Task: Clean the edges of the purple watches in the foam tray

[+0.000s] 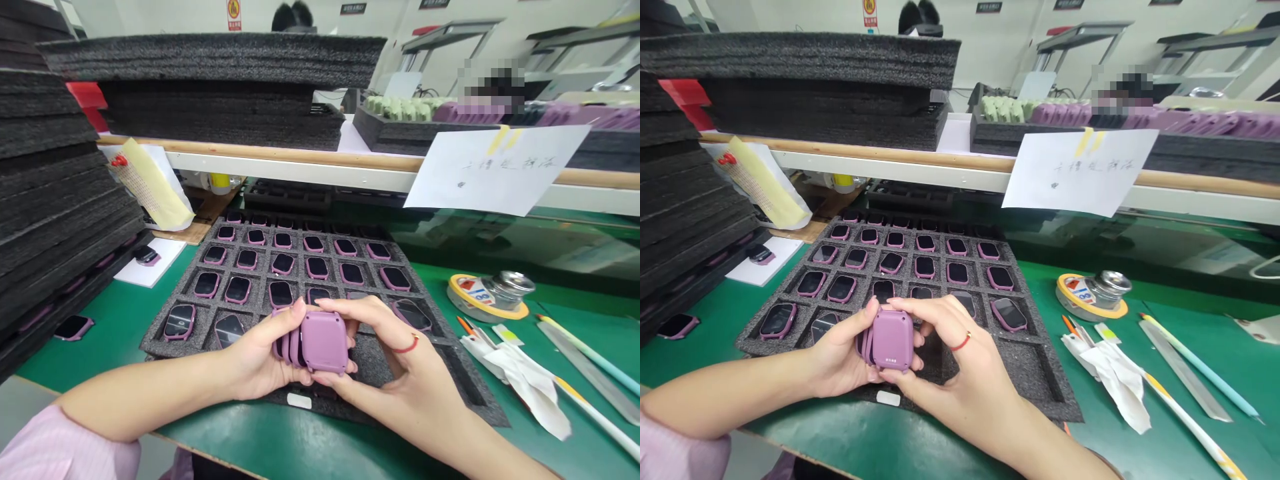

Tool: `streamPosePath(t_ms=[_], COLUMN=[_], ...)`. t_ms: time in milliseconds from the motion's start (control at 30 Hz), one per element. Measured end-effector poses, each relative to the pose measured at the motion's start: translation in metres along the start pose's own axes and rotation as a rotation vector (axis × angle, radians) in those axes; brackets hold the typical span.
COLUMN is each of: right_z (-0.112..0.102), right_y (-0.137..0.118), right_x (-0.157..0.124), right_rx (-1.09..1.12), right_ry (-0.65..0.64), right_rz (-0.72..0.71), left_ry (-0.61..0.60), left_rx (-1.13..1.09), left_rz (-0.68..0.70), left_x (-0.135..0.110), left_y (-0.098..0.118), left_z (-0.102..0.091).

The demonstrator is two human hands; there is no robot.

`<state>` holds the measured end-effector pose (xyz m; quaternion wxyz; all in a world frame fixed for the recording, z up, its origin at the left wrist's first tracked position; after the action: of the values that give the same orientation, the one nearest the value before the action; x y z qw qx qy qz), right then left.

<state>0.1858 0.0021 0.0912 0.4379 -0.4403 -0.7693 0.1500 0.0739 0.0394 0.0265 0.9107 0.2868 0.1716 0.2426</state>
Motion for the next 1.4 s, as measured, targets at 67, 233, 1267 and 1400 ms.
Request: streamPosePath(t_ms=[67, 233, 1267, 1400], right_z=[0.0, -0.009, 0.004, 0.003], right_y=[-0.003, -0.012, -0.006, -0.006], right_x=[0.001, 0.003, 0.011, 0.011], right_rx=[-0.03, -0.16, -0.063, -0.015], right_ry=[-0.006, -0.013, 0.0, 0.003], right_rz=[-0.055, -0.154, -0.077, -0.046], left_ry=[0.033, 0.086, 0.165, 0.139], left_rx=[0.006, 0.079, -0.008, 0.009], left_rz=[0.007, 0.032, 0.055, 0.081], left_x=[0.0, 0.0, 0.001, 0.001], left_y=[0.0, -0.001, 0.003, 0.003], left_z=[-0.003, -0.006, -0.008, -0.007])
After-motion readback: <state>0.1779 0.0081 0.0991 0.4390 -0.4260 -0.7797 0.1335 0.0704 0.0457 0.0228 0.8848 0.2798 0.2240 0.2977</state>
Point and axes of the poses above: each hand's wrist, its own x-axis towards the middle knuckle, its own z-axis out of the palm, y = z × x, the point moved 6 cm from there along x, towards the middle knuckle, and after that the axes turned 3 degrees about z, right-handed, at the moved point
